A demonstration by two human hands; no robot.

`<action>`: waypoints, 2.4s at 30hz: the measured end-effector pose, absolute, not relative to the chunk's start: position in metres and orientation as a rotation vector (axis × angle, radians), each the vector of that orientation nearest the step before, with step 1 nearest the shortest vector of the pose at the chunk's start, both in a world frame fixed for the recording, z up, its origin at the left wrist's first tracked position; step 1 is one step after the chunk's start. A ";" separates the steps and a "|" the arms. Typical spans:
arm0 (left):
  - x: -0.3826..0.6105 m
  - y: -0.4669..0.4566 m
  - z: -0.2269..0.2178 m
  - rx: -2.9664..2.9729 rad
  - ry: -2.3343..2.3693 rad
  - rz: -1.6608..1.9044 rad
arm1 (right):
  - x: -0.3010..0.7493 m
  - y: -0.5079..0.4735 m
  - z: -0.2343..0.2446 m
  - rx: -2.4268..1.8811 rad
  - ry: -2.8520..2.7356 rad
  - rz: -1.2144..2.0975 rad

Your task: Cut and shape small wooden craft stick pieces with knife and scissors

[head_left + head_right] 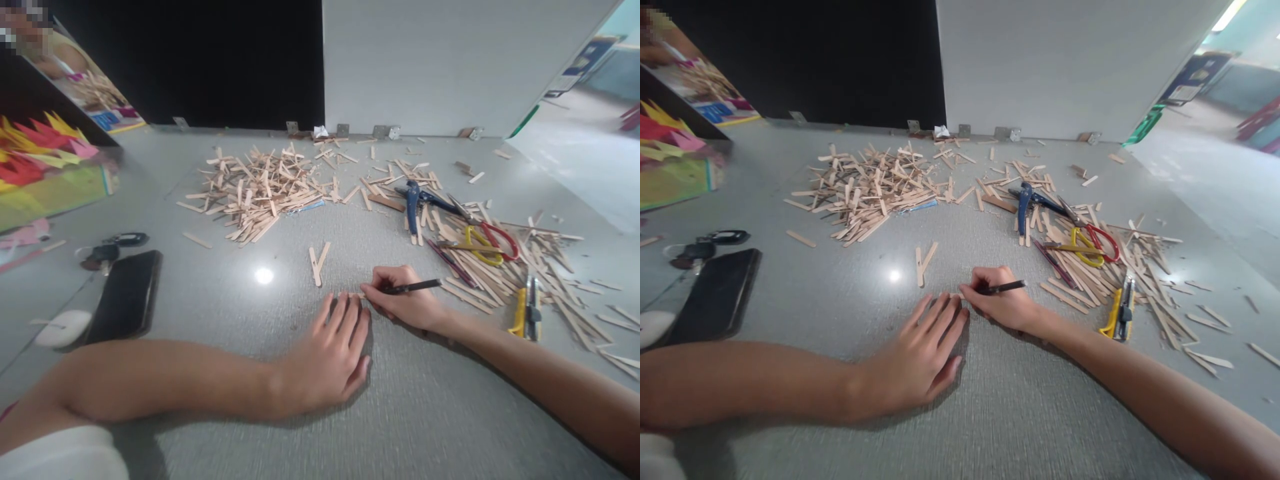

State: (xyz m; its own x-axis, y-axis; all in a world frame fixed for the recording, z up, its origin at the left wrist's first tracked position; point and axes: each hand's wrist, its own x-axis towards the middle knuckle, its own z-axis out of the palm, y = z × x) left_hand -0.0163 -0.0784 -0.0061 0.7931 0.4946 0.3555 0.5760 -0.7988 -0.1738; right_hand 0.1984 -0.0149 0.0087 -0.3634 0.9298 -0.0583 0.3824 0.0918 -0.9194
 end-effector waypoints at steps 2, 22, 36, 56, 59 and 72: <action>-0.016 -0.079 -0.007 -2.704 -0.810 -0.436 | 0.199 -0.015 0.009 -1.279 -1.825 1.246; -0.014 -0.081 0.004 -2.741 -0.738 -0.389 | 0.205 -0.018 0.013 -1.221 -1.892 1.270; -0.014 -0.083 0.004 -2.768 -0.790 -0.327 | 0.204 -0.018 0.014 -1.207 -1.892 1.268; -0.013 -0.084 0.004 -2.820 -0.795 -0.216 | 0.204 -0.017 0.012 -1.218 -1.888 1.271; -0.013 -0.084 0.004 -2.834 -0.795 -0.200 | 0.205 -0.018 0.013 -1.228 -1.864 1.288; -0.013 -0.084 0.005 -2.830 -0.785 -0.192 | 0.206 -0.018 0.012 -1.213 -1.866 1.290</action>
